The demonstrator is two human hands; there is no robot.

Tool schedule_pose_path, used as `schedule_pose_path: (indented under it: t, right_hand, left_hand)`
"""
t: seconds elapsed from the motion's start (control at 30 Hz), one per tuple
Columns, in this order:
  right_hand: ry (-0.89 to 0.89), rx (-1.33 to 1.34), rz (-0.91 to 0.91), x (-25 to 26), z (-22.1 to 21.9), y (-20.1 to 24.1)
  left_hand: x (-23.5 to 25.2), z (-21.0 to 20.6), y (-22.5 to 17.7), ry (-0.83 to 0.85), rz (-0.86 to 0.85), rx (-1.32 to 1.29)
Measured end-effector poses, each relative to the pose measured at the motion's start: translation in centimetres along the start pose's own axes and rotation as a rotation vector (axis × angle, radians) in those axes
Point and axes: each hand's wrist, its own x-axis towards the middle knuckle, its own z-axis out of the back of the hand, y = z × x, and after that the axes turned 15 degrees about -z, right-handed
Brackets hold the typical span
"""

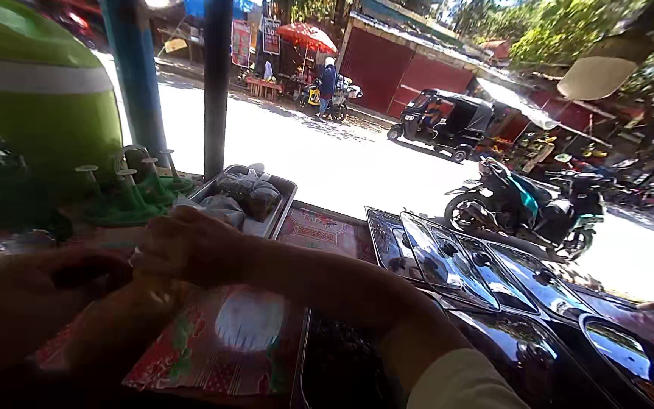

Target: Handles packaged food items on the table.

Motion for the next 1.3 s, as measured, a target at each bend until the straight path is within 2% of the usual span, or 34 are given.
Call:
schedule_pose_path:
  t: [0.07,0.13,0.27,0.37,0.53,0.73,0.87,1.0,1.13,1.3]
  right_hand:
    - [0.049,0.180,-0.118,0.2,-2.0,1.3]
    - [0.079,0.382,-0.268,-0.1,-3.2,2.4]
    - [0.130,0.779,-0.613,-1.3,-3.1,3.1]
    - [0.257,0.884,-0.863,-1.7,-3.5,3.7]
    - [0.214,0.919,-1.081,-2.7,-5.0,5.8]
    - [0.118,0.901,-1.119,-2.5,-5.6,7.7]
    - [0.141,0.880,-1.238,-1.7,-5.6,8.1]
    - [0.204,0.884,-1.330,-1.2,-5.2,7.8]
    - [0.294,0.992,-1.312,-0.9,-4.7,6.5]
    - [0.378,1.288,-1.183,-1.4,-6.8,2.9]
  left_hand:
    - [-0.9,-0.5,1.1,-0.079,0.166,-0.036]
    - [-1.1,-1.1,0.3,-0.109,0.289,-0.026]
    - [-0.6,-3.6,-0.9,-0.191,0.273,-0.005]
    - [-0.4,-4.9,-0.4,-0.256,0.364,-0.092]
    - [-0.7,-6.4,2.4,-0.255,0.380,-0.162]
    - [-1.2,-6.7,2.4,-0.303,0.433,-0.169]
    - [-1.4,-7.1,2.3,-0.347,0.455,-0.146]
    - [-1.1,-6.3,1.7,-0.236,0.448,-0.096]
    - [-0.6,-4.5,1.0,-0.042,0.401,-0.081]
    - [-0.4,-3.3,2.1,0.046,0.393,-0.364]
